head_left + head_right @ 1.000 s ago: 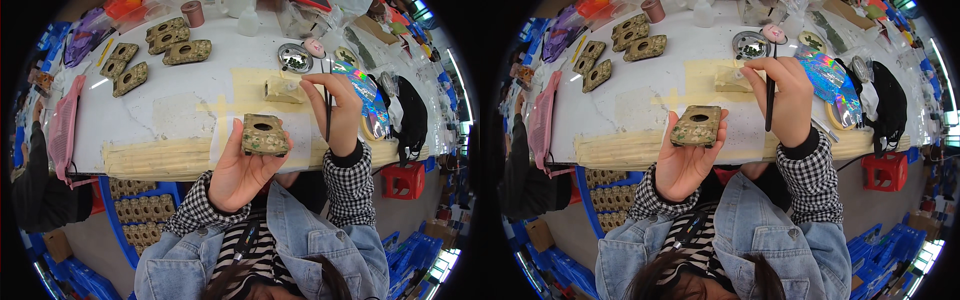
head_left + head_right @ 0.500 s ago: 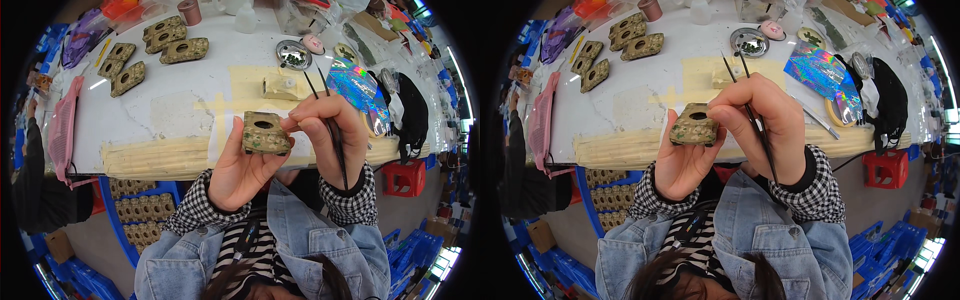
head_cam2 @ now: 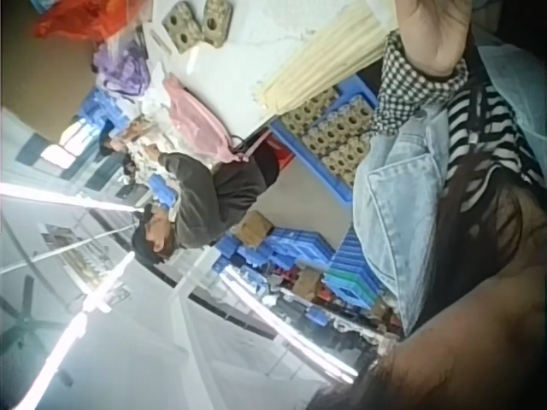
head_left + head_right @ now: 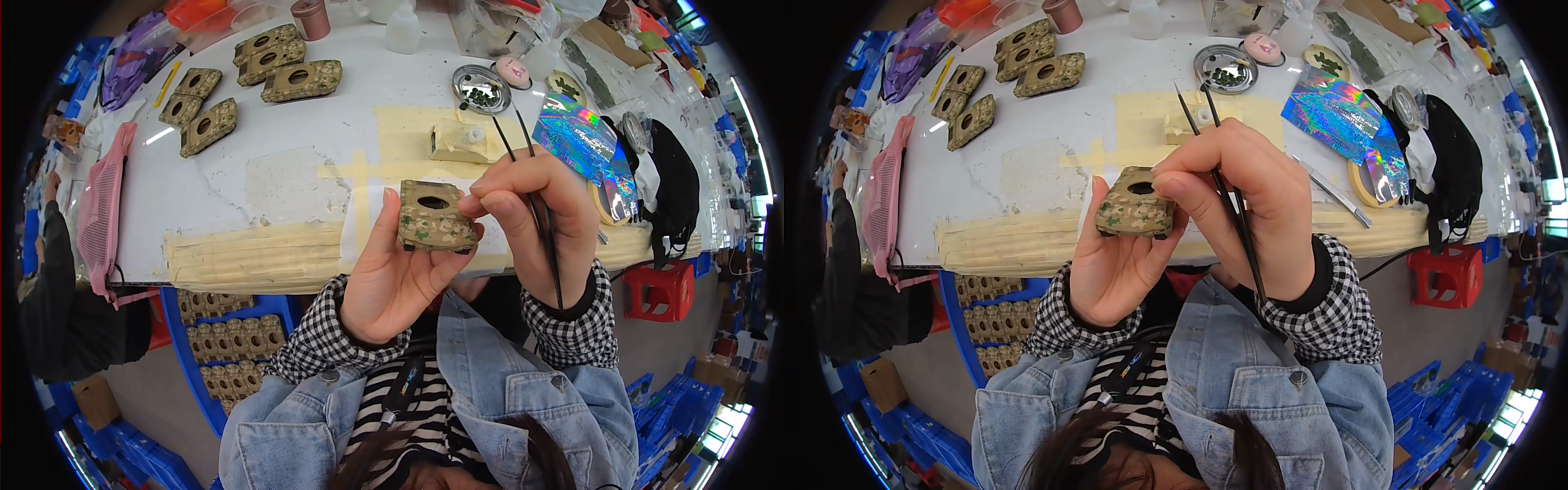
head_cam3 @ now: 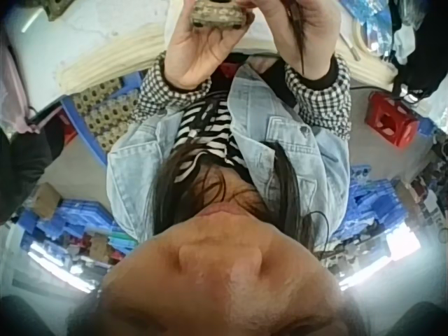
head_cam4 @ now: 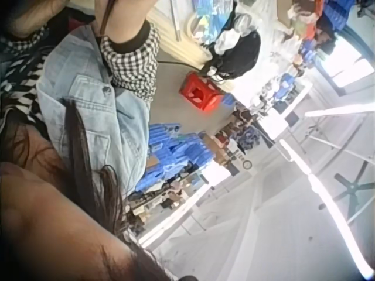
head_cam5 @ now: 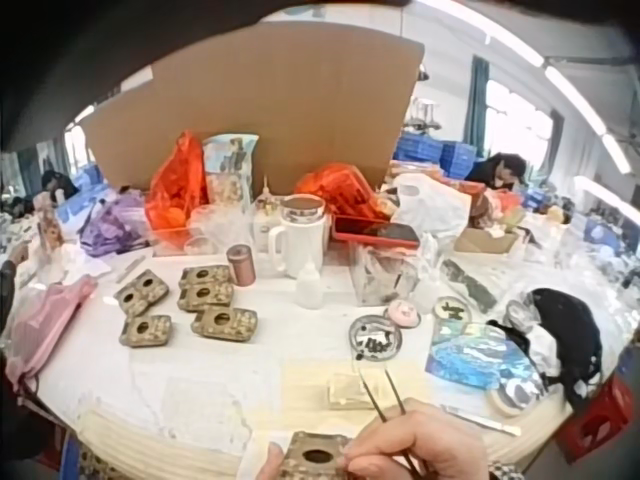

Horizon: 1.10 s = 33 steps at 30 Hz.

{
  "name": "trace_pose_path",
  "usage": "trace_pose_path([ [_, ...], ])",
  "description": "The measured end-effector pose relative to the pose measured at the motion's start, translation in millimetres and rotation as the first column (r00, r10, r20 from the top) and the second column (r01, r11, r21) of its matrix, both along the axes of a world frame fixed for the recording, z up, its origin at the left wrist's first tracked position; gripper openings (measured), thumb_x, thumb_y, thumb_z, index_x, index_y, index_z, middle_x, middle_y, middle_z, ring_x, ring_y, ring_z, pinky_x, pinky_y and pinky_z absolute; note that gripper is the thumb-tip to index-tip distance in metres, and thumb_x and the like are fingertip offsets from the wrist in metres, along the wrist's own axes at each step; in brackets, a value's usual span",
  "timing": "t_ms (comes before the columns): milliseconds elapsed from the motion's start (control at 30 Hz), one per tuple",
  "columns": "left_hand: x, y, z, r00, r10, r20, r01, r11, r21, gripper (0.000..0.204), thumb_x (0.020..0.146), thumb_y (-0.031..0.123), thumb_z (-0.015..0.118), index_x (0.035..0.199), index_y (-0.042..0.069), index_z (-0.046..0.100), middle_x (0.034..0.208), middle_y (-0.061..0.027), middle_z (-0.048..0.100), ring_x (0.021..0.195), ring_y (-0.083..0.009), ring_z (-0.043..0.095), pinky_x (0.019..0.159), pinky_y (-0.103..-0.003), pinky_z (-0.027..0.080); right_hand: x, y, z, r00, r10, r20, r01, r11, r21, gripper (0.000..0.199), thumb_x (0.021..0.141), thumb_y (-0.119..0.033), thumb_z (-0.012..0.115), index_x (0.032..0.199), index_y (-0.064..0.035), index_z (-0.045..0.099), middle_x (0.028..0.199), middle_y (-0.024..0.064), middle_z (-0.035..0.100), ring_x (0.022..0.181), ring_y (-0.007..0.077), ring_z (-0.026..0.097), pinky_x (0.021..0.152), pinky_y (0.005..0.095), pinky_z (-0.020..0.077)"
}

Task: Detailing a toy tank component with a camouflage pattern using a paintbrush.

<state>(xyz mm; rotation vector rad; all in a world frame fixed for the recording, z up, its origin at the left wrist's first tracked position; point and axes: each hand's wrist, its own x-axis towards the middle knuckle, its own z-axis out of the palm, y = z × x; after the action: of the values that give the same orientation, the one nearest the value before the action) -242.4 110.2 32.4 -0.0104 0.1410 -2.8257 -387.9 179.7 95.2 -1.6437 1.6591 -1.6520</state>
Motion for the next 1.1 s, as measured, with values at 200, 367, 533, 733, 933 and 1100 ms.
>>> trace_pose_path([
  [200,-0.4,-0.6,-0.1,1.000,0.000,0.012,0.000,1.000,-0.015,0.061,0.097,0.049,0.028,0.131,0.000,0.035,0.126,-0.0173,0.049,0.117,-0.0278,0.052,0.098,-0.035,0.048,-0.7,-1.0,-0.9,1.000,0.003,-0.008,-0.004,1.000,-0.012,0.005,0.079,0.000,0.066,0.082,-0.0013,0.061,0.077,0.0055,0.061,0.063,0.0142,0.054,0.058,0.0249,0.0429],
  [367,-0.5,-0.6,0.0,0.999,0.008,0.033,-0.007,1.000,-0.025,0.061,0.097,0.049,0.028,0.130,-0.001,0.035,0.125,-0.0178,0.050,0.116,-0.0281,0.052,0.098,-0.035,0.049,-1.3,1.5,-1.4,0.994,0.023,0.111,-0.026,0.999,0.025,0.003,0.084,-0.001,0.062,0.087,0.0002,0.059,0.079,0.0048,0.061,0.067,0.0110,0.056,0.061,0.0229,0.0440],
  [533,0.2,-1.7,-2.1,0.999,-0.013,0.040,0.014,1.000,-0.028,0.060,0.097,0.049,0.029,0.130,-0.001,0.036,0.124,-0.0180,0.051,0.116,-0.0290,0.052,0.098,-0.035,0.049,1.5,1.9,1.7,0.944,0.055,0.324,-0.070,0.997,0.034,0.005,0.090,-0.001,0.056,0.092,0.0027,0.057,0.081,0.0051,0.060,0.074,0.0085,0.058,0.066,0.0206,0.0455],
  [733,0.0,0.2,1.5,0.999,0.006,0.031,-0.007,1.000,0.006,0.061,0.097,0.049,0.029,0.132,0.000,0.033,0.126,-0.0175,0.048,0.116,-0.0296,0.052,0.098,-0.036,0.048,-1.4,1.7,1.3,0.978,0.098,0.184,-0.113,0.991,0.070,0.004,0.090,-0.001,0.056,0.091,0.0022,0.057,0.081,0.0057,0.061,0.073,0.0088,0.058,0.065,0.0207,0.0454],
  [933,1.1,0.7,0.9,1.000,0.009,0.030,-0.009,1.000,0.004,0.061,0.097,0.049,0.028,0.133,0.000,0.033,0.127,-0.0176,0.047,0.117,-0.0296,0.051,0.099,-0.035,0.048,-0.5,0.7,-0.3,0.985,0.076,0.153,-0.088,0.994,0.068,0.003,0.088,-0.002,0.058,0.089,0.0012,0.058,0.079,0.0054,0.061,0.070,0.0092,0.058,0.063,0.0210,0.0452],
  [1100,1.5,0.7,1.5,1.000,0.004,0.018,-0.004,1.000,0.001,0.061,0.097,0.049,0.028,0.132,0.000,0.033,0.128,-0.0178,0.047,0.117,-0.0298,0.051,0.098,-0.035,0.048,0.1,0.6,-1.1,0.988,0.065,0.143,-0.075,0.995,0.066,0.003,0.088,-0.002,0.059,0.088,0.0008,0.058,0.078,0.0055,0.061,0.070,0.0093,0.059,0.063,0.0210,0.0452],
])
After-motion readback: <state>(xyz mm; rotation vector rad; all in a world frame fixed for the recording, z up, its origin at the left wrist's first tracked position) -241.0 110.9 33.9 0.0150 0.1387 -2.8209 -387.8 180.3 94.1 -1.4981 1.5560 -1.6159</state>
